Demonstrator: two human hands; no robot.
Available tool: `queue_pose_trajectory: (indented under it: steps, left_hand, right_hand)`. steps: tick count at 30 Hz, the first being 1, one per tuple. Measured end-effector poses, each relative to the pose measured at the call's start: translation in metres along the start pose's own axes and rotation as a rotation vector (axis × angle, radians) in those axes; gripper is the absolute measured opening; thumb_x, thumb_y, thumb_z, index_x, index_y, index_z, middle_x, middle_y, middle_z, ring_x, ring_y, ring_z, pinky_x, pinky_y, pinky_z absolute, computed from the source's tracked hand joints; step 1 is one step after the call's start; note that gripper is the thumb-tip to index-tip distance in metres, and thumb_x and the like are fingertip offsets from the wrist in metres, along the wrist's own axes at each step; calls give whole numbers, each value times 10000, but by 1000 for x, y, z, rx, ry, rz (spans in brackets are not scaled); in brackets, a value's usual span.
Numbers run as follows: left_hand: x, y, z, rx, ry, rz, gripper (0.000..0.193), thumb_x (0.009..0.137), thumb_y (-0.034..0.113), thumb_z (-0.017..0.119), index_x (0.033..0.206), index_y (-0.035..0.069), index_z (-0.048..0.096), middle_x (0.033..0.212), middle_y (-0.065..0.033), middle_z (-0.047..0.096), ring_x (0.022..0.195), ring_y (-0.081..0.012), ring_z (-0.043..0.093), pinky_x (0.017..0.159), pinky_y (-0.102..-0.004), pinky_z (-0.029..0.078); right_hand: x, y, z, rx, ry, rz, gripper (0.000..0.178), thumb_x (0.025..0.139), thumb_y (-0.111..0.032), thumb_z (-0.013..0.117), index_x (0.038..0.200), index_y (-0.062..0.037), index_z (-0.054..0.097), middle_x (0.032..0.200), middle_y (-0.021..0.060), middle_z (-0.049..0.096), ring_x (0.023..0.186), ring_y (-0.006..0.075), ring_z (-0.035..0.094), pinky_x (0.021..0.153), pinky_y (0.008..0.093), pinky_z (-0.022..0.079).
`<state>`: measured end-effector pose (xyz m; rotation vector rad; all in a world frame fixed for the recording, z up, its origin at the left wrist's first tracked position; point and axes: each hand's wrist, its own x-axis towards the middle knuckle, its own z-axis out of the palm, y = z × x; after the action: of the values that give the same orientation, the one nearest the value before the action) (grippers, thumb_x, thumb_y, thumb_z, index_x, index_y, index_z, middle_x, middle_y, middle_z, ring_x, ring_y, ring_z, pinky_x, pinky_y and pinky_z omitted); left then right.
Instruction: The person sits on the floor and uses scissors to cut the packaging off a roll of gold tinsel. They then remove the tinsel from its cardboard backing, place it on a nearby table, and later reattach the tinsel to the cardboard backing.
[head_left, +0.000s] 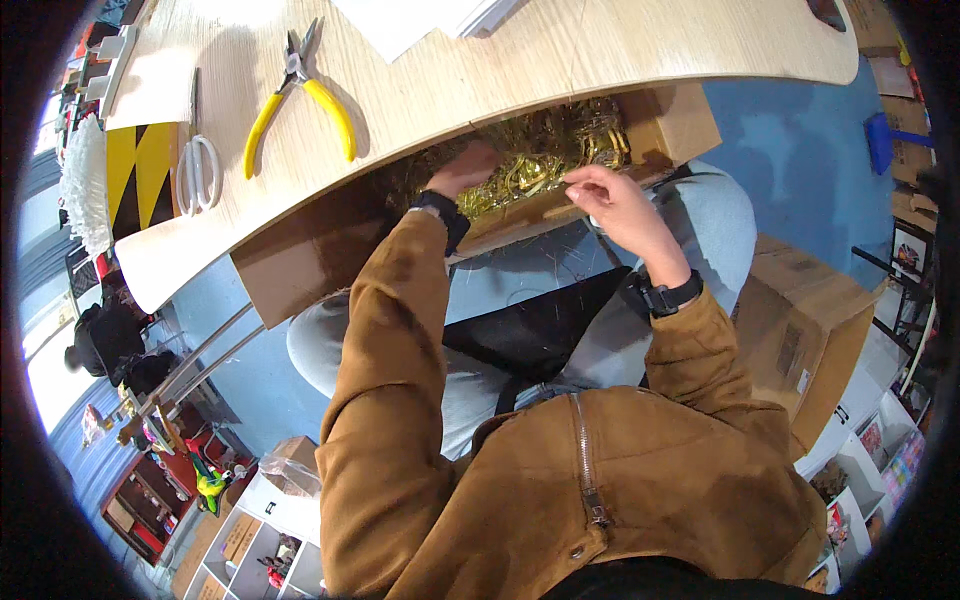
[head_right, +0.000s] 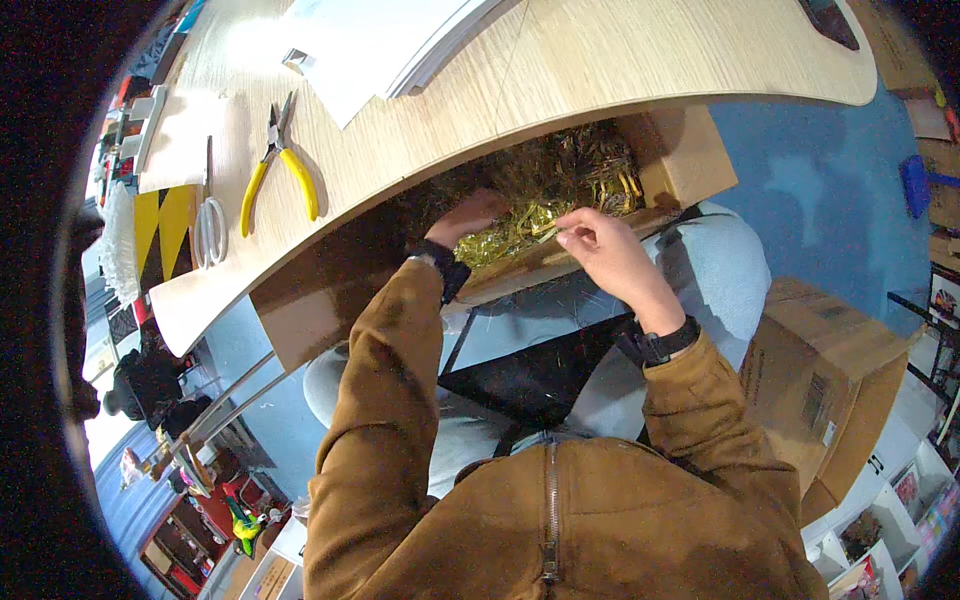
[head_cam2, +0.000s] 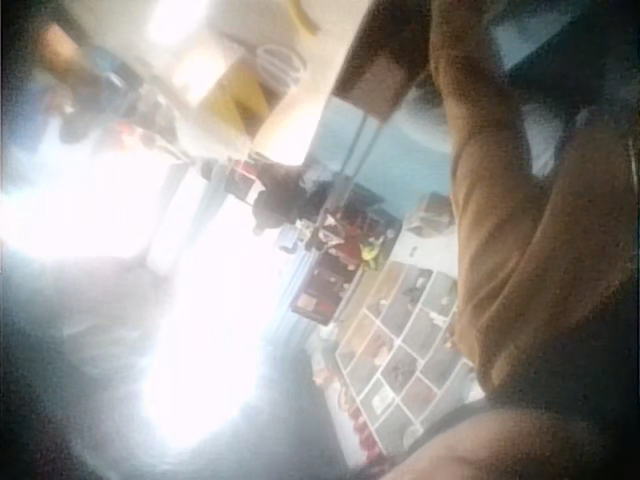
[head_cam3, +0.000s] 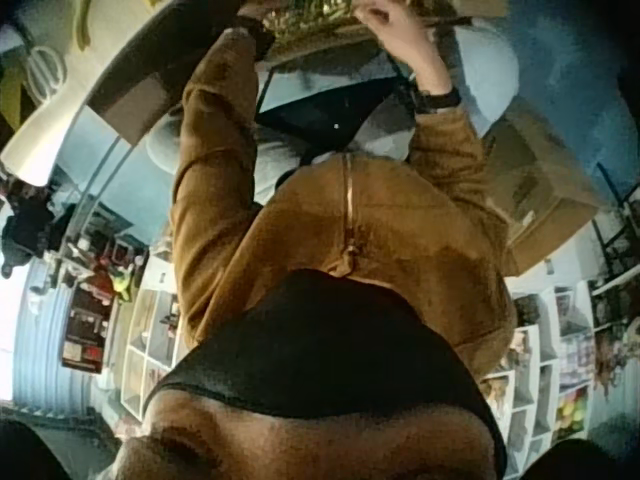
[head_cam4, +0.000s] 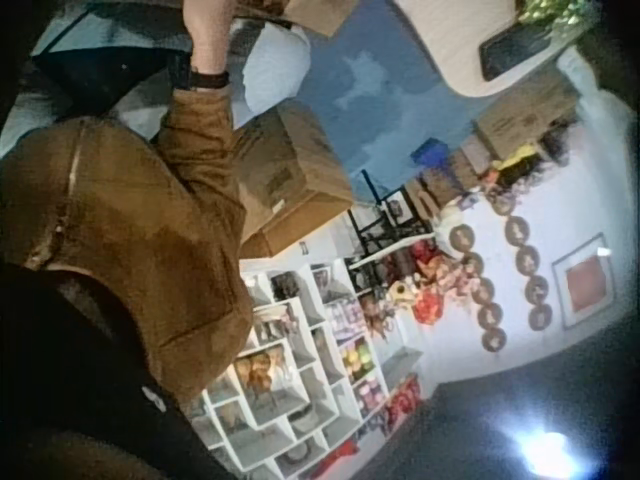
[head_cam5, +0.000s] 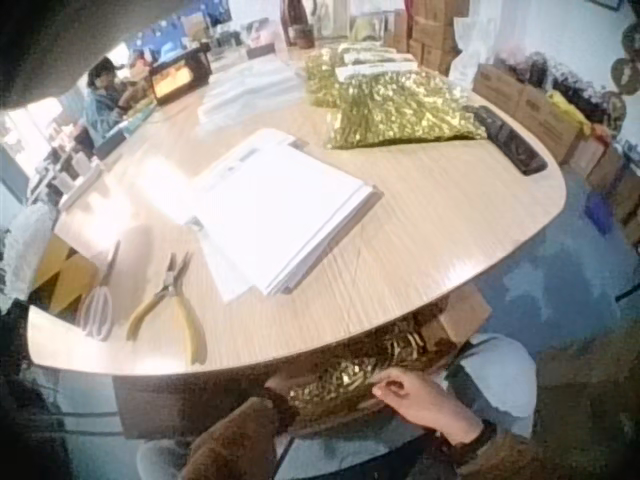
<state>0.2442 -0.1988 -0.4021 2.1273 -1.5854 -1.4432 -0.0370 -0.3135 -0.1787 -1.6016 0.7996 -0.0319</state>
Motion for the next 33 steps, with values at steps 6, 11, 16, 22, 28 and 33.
queue_pose_trajectory:
  steps: [6,11,16,22,28,33]
  left_hand:
    - [39,5,34,-100,170,-29,574,970,390,589,1387,-3,591,1392,-263,599,1273,-410,581,1062,-500,466]
    - [30,9,20,-169,94,-55,483,965,342,638,1323,20,653,1273,-191,663,1162,-309,621,999,-422,491]
    - [-17,34,-17,-337,83,-46,392,960,294,687,1260,43,714,1154,-119,727,1052,-208,661,935,-343,516]
    - [-159,115,-78,-678,359,20,329,968,175,711,1247,1,711,1135,-83,749,1013,-131,684,922,-292,527]
    - [-295,193,-82,-939,655,153,279,965,1,695,1240,-43,677,1029,-98,743,986,-148,705,904,-283,549]
    - [-385,233,-65,-921,816,274,265,950,11,721,1206,-45,681,1051,-133,754,967,-178,718,887,-307,570]
  right_hand:
    - [1,0,-1,-43,-59,30,260,1007,-200,675,1182,-8,670,981,111,735,908,200,705,814,340,550]
    - [9,-7,-10,-18,-25,30,264,1012,-208,668,1195,-18,662,970,131,728,899,229,714,810,349,555]
    - [11,-6,-20,-68,23,70,272,1010,-219,669,1206,-30,661,982,141,729,912,251,720,821,356,561]
    - [6,-6,-28,-76,73,-1,261,1004,-210,675,1167,-6,678,976,118,736,925,197,704,832,332,553]
    - [-13,-26,-14,-57,-4,-135,261,1009,-220,664,1166,-13,694,1037,104,749,955,196,692,857,339,543]
    - [-47,-36,20,-49,-48,-137,273,1015,-249,654,1131,-7,706,1015,96,754,897,194,702,833,333,549]
